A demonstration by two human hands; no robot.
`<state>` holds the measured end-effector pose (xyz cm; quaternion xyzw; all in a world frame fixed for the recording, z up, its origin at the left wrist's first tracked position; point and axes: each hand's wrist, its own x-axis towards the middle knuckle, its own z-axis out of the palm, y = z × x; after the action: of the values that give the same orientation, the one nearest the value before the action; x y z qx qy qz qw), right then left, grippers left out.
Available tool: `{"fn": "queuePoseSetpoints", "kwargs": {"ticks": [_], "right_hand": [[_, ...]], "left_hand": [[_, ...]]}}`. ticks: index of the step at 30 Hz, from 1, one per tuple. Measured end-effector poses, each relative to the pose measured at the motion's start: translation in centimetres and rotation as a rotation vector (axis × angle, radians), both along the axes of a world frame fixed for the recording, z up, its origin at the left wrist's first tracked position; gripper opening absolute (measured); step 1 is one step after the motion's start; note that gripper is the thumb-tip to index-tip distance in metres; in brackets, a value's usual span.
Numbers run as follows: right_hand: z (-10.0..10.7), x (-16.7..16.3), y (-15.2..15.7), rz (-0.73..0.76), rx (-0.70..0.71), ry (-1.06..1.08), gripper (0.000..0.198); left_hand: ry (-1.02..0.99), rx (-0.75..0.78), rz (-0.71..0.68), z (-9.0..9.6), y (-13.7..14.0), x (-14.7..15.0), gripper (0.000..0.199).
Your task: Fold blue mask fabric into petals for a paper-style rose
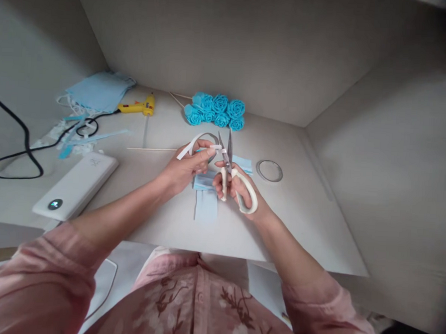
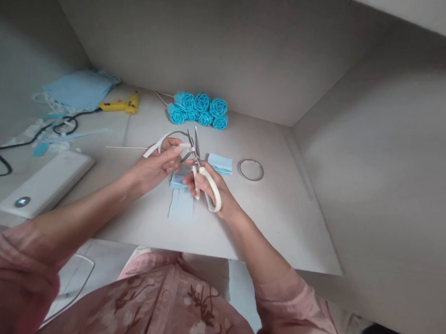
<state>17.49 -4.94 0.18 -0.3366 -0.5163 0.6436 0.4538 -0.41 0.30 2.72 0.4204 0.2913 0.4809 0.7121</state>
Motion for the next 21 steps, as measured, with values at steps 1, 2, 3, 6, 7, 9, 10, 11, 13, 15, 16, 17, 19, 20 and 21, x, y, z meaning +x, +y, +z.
{"fn": "queuePoseSetpoints", "kwargs": {"ticks": [1,2,3,6,7,9,10,11,13,15,16,17,19,20,21], "right_hand": [[0.0,-0.1,-0.1,-0.003,0.019,-0.025,0.055],[0.0,-0.1,-0.2,-0.008,0.032,-0.043,0.054],[0.0,-0.1,-0.2,-0.013,0.040,-0.054,0.053],[0.2,-0.1,-0.2,-0.033,0.041,-0.054,0.050],[0.2,-0.1,-0.2,-0.039,0.038,-0.054,0.050],[0.4,-0.2,-0.2,-0.046,0.035,-0.065,0.052],[0.5,-0.2,-0.2,-0.049,0.034,-0.078,0.053],[0.6,-0.3,-0.3,-0.050,0.033,-0.091,0.054],[0.8,-0.6,-0.4,-0.053,0.024,-0.106,0.057],[0.9,-0.8,-0.5,-0.054,0.010,-0.108,0.058],[0.9,-0.9,-0.6,-0.055,0.005,-0.108,0.059],[0.9,-1.0,-0.6,-0.055,0.001,-0.107,0.059],[0.9,-1.1,-0.7,-0.057,-0.003,-0.106,0.059],[0.9,-1.2,-0.7,-0.059,-0.002,-0.106,0.059],[0.9,-1.2,-0.7,-0.060,0.000,-0.107,0.059]], "left_hand": [[-0.001,-0.027,-0.013,0.0,0.0,0.0,0.025],[-0.003,-0.051,-0.019,0.1,-0.1,0.1,0.024],[-0.011,-0.074,-0.025,0.1,-0.1,0.1,0.024],[-0.063,-0.112,-0.065,0.3,0.0,0.1,0.024],[-0.077,-0.114,-0.080,0.3,0.0,0.1,0.025],[-0.084,-0.110,-0.105,0.3,0.0,0.1,0.028],[-0.078,-0.108,-0.114,0.2,-0.1,0.1,0.028],[-0.068,-0.106,-0.118,0.1,-0.1,0.1,0.028],[-0.046,-0.098,-0.125,-0.2,-0.2,0.2,0.027],[-0.034,-0.091,-0.128,-0.4,-0.3,0.3,0.026],[-0.034,-0.092,-0.128,-0.4,-0.3,0.3,0.026],[-0.036,-0.096,-0.128,-0.4,-0.3,0.3,0.026],[-0.042,-0.106,-0.130,-0.4,-0.4,0.4,0.025],[-0.044,-0.107,-0.134,-0.4,-0.4,0.4,0.024],[-0.044,-0.106,-0.141,-0.4,-0.4,0.4,0.024]]}}
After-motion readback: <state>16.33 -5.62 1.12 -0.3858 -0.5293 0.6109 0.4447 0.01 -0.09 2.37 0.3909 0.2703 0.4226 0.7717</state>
